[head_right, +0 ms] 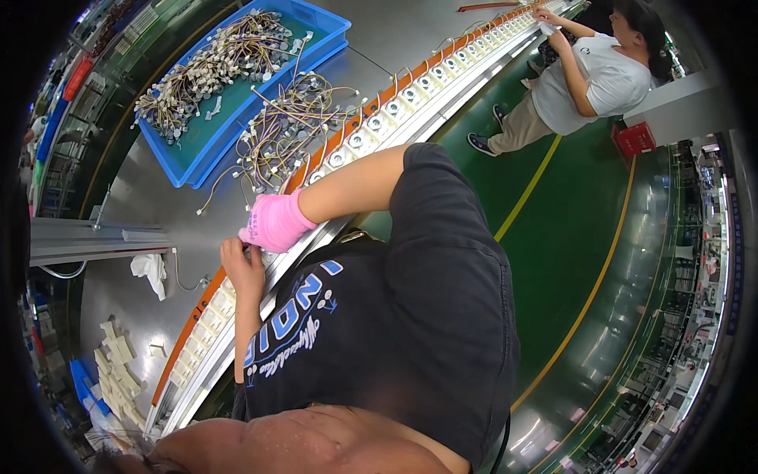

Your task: Manually inserting wire harnesses into sockets moving along an industrial assembly line.

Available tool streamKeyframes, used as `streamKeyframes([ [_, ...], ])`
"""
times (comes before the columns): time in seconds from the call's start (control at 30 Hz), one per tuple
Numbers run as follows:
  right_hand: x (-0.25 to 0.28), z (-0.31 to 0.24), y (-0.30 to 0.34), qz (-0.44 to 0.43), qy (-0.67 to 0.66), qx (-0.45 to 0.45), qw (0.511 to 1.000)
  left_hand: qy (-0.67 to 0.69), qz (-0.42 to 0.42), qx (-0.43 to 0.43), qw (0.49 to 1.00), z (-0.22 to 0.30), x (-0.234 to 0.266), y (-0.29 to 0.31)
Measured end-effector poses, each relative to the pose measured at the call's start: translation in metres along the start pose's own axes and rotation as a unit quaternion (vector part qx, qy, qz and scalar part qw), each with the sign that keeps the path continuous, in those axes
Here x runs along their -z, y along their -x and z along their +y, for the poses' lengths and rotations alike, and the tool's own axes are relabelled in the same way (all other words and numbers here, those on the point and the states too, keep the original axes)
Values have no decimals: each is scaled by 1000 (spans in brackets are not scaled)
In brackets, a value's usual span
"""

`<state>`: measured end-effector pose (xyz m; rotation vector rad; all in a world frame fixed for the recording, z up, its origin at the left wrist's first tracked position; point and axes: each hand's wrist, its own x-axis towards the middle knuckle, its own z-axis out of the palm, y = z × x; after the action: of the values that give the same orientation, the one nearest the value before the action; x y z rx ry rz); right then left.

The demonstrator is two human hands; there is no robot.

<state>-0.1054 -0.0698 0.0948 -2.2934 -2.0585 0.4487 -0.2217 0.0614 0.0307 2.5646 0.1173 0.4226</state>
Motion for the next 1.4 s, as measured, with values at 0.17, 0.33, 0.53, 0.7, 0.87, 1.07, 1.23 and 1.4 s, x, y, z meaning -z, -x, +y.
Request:
streamKeyframes([
  [0.17, -8, 5, -2, 30, -65, -5, 997, -1, 19, -21, 1000, -1, -3, 1],
  [0.33, -3, 3, 1, -3, -5, -2, 1000, 11, 13, -8, 1000, -1, -2, -2],
  [0.53, 2, 3, -13, -7, 48, 58, 997, 14, 23, -3, 1000, -3, -3, -1],
  [0.7, 4, 5, -14, -30, -72, -58, 995, 60, 50, -7, 997, 0, -2, 0],
  [0.87, -14, -7, -16, 11, -31, -75, 997, 48, 57, 9, 997, 1, -2, 2],
  [1.07, -13, -14, -18, 50, 114, 23, 992, 48, 70, 31, 996, 2, -3, 1],
  [1.23, 0, -5, -23, -2, 133, 0, 991, 60, 89, 72, 992, 6, -5, -1],
  [1.4, 7, -2, -28, -102, 174, -1, 979, 73, 98, 92, 988, 11, -5, -1],
])
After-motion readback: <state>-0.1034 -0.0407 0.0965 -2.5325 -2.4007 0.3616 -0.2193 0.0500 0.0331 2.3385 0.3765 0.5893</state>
